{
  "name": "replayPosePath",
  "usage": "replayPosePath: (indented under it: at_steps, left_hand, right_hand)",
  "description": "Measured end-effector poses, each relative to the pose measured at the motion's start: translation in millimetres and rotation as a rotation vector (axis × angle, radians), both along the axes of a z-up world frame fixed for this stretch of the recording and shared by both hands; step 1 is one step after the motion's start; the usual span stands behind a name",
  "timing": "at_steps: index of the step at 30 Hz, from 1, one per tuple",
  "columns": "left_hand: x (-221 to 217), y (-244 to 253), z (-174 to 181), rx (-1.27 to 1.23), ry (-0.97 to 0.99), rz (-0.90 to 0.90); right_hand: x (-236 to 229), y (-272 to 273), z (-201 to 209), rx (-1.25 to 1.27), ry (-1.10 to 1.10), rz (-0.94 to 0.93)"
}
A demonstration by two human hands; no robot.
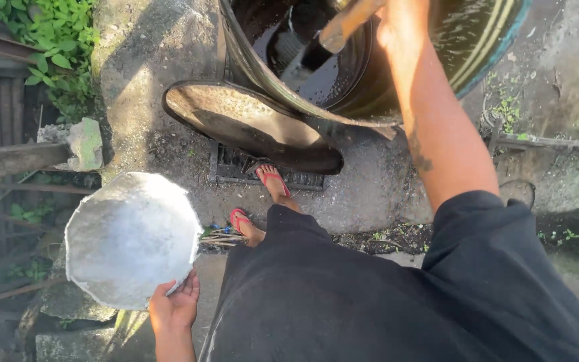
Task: The person prepares the weaving area by carrying a bowl and using a ladle to pour liquid into a processing trough near wire mesh frames.
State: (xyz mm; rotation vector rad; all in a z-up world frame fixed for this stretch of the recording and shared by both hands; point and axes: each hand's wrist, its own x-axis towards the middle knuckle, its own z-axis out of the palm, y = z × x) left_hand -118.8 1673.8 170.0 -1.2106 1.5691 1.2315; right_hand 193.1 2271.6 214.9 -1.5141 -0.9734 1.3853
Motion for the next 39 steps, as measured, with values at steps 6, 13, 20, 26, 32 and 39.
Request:
replayPosePath:
  at_steps: [6,13,20,26,32,39]
  left_hand:
    - [5,-4,8,-0.039,0.039,0.038]
    - [11,-12,12,-0.167,0.008,0.189]
    - [2,-44,-17,-0.347,0.001,0.285]
    - [4,-54,-15,-0.408,0.000,0.272]
    - [6,-54,-9,-0.350,0.029,0.196]
    - [9,-87,-25,-0.302,-0.024,0.155]
  right_hand:
    - [-29,27,-62,-0.202,-0.428,0.388]
    - [-33,40,-129,-0.449,-0.796,0.874]
    - [-24,55,-210,-0.484,-0.991,1.134]
    - [-12,46,-273,-0.371,-0.890,1.186]
    - [-34,44,-242,-0.575,-0.771,1.069]
    - [-31,42,-284,-0.363,-0.721,1.129]
